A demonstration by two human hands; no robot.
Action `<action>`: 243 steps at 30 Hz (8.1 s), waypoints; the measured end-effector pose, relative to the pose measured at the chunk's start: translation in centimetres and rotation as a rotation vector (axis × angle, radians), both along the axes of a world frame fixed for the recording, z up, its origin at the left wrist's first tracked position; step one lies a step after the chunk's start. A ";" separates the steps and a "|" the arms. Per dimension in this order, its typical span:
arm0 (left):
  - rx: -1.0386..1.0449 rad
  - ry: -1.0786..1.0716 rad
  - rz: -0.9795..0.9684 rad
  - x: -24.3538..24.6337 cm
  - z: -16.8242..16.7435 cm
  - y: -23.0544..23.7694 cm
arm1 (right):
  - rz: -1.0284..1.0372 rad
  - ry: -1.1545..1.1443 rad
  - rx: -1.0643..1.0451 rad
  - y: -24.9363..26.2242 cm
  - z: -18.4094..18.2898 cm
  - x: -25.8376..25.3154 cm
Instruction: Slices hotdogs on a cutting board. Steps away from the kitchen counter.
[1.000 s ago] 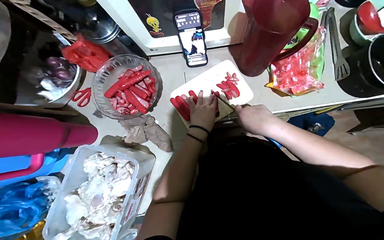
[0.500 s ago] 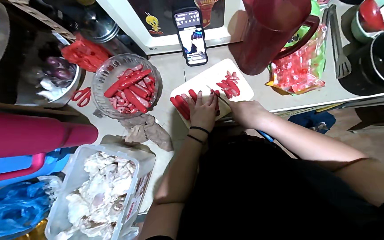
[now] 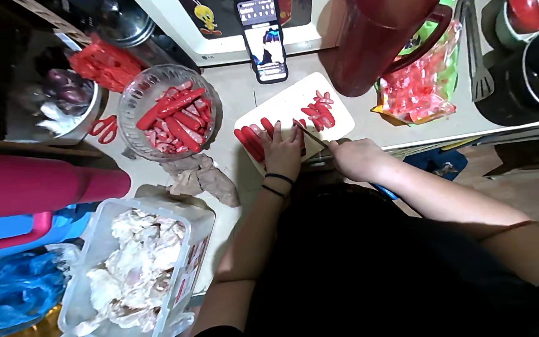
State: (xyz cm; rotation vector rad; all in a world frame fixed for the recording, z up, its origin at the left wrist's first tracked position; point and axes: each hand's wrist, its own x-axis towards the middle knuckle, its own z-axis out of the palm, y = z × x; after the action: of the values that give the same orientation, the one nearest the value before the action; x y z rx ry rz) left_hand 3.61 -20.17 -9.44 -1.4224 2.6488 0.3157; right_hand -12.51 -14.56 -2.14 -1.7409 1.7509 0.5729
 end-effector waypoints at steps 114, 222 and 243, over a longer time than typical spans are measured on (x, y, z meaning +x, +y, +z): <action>-0.196 0.308 0.126 0.4 -2.2 1.8 | -0.026 -0.004 -0.100 -1.0 -4.2 1.0; -0.066 0.120 0.144 0.2 -1.5 -0.2 | 0.050 0.068 -0.083 -4.2 -2.2 3.7; -0.036 0.168 0.086 0.9 -1.5 -0.6 | -0.003 0.009 -0.091 -3.2 -2.3 2.9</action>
State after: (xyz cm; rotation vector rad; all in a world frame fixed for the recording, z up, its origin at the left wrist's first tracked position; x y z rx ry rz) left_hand 4.46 -20.75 -10.94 -1.5902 2.7415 0.4150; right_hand -9.59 -17.74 -4.41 -1.7998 1.8108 0.5079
